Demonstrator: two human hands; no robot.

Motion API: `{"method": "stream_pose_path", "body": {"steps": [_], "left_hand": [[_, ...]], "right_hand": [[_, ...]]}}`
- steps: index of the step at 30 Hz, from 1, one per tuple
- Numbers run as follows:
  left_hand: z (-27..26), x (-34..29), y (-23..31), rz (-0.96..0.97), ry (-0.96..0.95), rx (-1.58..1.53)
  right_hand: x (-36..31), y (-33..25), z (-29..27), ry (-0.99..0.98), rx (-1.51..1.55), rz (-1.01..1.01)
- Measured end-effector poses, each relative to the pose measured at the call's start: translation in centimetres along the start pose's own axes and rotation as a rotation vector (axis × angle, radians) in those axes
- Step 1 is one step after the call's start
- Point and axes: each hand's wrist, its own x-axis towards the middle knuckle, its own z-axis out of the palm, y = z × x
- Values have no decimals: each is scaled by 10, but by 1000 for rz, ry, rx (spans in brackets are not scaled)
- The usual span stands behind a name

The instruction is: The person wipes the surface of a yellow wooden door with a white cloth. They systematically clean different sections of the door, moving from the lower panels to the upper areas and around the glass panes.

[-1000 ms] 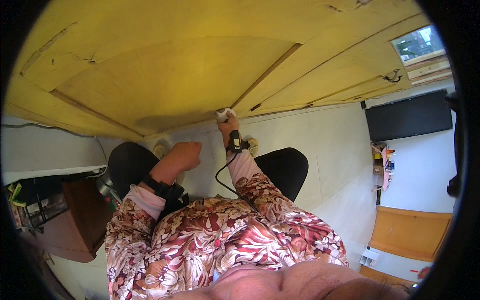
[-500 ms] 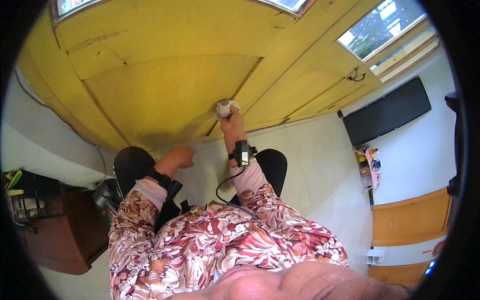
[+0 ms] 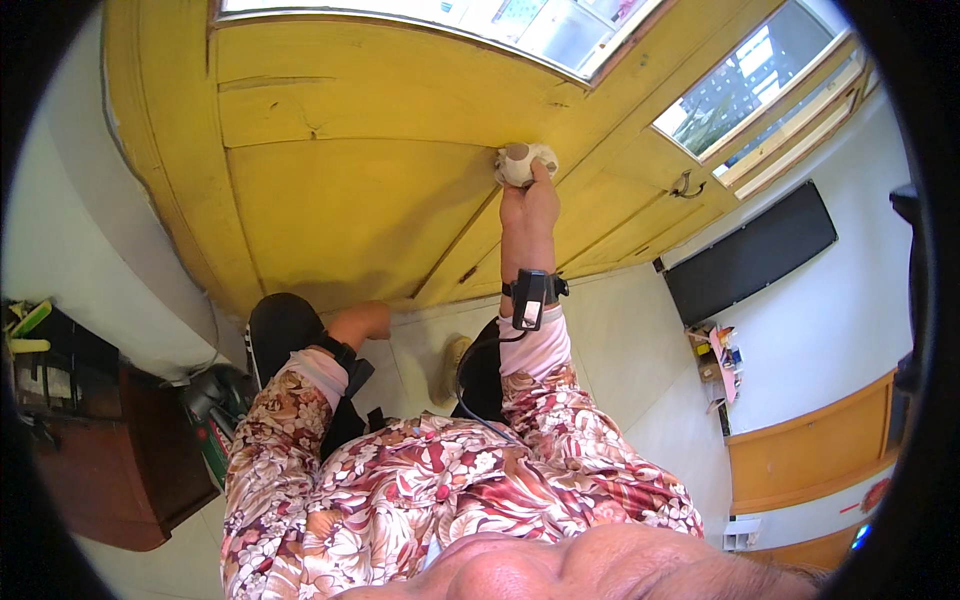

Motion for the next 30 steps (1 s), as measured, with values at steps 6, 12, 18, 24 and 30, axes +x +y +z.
{"method": "stream_pose_path", "body": {"steps": [6,12,18,24,30], "left_hand": [[-9,-3,17,63,40,-38],[-2,16,20,62,26,-45],[12,26,13,84,42,-16],[-1,8,22,71,20,-34],[21,9,12,99,222,-158]], "right_hand": [[-10,2,1,-47,44,13],[-39,9,16,-112,23,92],[-78,27,36,-178,10,233],[-123,56,68,-327,0,405],[-152,69,93,-370,-53,488]]}}
